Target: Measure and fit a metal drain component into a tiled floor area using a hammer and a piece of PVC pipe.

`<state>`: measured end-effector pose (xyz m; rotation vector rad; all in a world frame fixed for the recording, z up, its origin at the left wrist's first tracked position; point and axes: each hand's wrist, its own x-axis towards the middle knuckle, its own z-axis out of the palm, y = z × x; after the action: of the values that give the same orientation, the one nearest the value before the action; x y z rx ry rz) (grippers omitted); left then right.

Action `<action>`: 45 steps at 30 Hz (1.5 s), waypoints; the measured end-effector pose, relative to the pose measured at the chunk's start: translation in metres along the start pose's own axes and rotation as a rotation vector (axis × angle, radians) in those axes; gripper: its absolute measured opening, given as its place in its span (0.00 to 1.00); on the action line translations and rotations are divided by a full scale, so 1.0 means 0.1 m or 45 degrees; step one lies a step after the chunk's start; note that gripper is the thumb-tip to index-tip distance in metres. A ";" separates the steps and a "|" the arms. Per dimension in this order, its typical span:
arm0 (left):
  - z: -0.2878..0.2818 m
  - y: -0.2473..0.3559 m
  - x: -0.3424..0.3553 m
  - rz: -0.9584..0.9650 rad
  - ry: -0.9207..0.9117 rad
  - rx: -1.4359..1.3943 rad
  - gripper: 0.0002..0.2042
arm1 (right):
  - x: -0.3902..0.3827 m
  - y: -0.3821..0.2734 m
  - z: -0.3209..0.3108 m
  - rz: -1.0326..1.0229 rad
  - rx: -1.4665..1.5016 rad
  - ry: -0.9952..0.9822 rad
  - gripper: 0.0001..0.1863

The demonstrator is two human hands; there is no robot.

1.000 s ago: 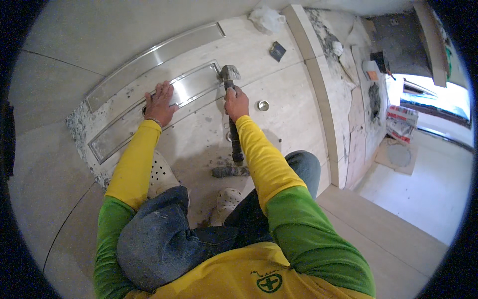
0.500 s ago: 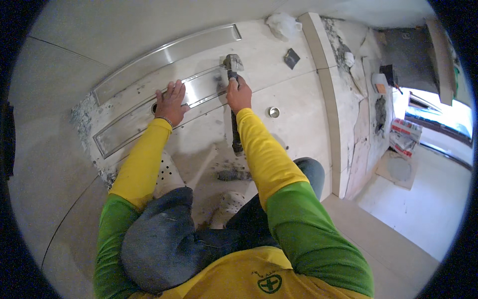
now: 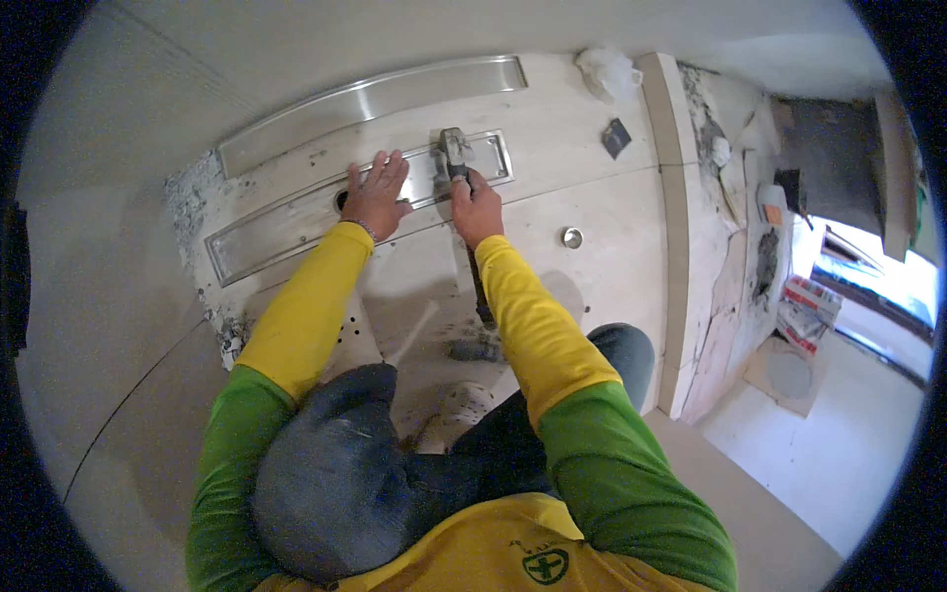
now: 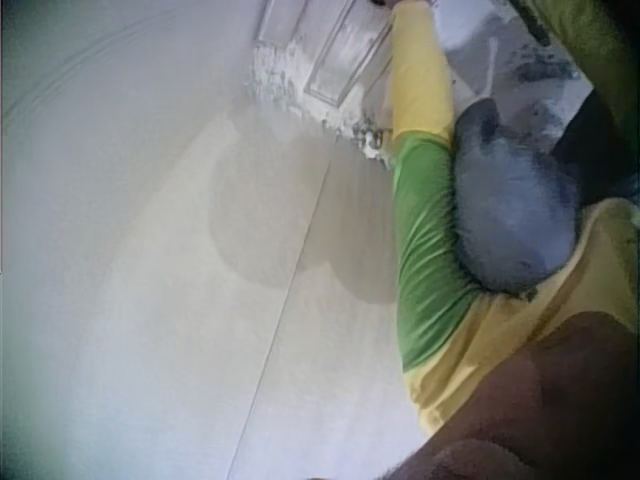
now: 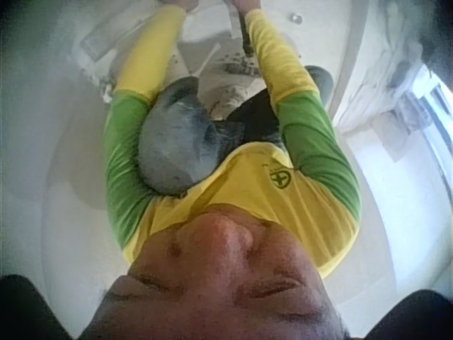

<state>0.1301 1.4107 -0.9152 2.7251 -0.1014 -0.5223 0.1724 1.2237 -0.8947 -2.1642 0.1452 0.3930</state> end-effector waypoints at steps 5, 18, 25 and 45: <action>0.10 -0.37 -0.31 -0.077 0.238 -0.122 0.42 | -0.32 -0.30 0.25 0.052 0.156 -0.229 0.17; -0.10 -0.72 -0.73 -0.528 0.084 -0.059 0.46 | -0.36 -0.21 0.71 -0.400 -0.088 -0.233 0.20; -0.14 -0.70 -0.75 -0.527 0.067 -0.090 0.46 | -0.38 -0.19 0.75 -0.354 -0.047 -0.202 0.17; 0.07 -0.90 -0.93 -0.435 0.266 -0.182 0.42 | -0.57 -0.13 0.37 0.066 0.310 0.052 0.12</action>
<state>0.0409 1.5044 -0.9218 2.6463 0.4446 -0.3159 0.1136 1.2590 -0.8860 -1.9320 0.2589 0.3422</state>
